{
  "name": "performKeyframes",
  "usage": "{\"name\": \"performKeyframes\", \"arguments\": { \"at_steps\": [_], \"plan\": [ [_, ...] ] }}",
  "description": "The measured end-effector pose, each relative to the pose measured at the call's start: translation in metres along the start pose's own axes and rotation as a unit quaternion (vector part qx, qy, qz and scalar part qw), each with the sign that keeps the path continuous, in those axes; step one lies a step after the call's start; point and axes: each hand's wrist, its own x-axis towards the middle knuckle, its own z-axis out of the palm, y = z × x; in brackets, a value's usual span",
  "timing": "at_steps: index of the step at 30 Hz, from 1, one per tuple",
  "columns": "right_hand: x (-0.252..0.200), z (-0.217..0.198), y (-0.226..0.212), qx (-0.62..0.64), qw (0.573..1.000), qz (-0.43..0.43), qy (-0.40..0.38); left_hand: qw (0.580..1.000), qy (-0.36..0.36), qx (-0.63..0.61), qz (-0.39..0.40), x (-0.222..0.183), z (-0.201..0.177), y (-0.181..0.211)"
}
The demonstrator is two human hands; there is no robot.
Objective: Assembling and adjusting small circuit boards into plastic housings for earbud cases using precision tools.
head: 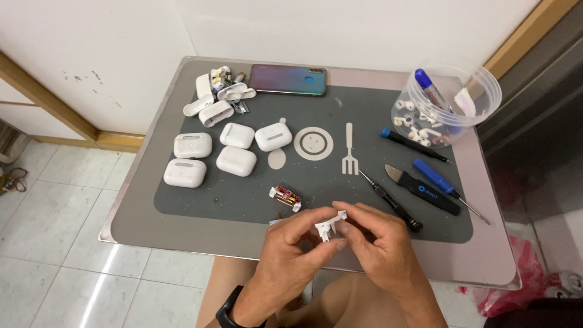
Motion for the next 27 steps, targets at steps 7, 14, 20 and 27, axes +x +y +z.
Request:
{"name": "performKeyframes", "arguments": {
  "at_steps": [7, 14, 20, 27],
  "plan": [
    [-0.007, 0.0, 0.001, -0.007, 0.995, -0.093, 0.024, 0.999, 0.041, 0.028, -0.02, 0.001, 0.006, -0.005],
    [-0.01, 0.003, 0.002, -0.061, 0.979, -0.174, 0.088, 0.957, -0.059, -0.253, -0.128, 0.002, -0.011, -0.017],
    [-0.012, 0.004, 0.001, -0.068, 0.975, -0.185, 0.102, 0.947, -0.1, -0.282, -0.115, 0.004, -0.016, -0.012],
    [-0.01, -0.003, 0.005, -0.022, 0.995, -0.08, 0.055, 0.962, -0.065, -0.253, -0.081, -0.004, -0.008, -0.018]
  ]
}}
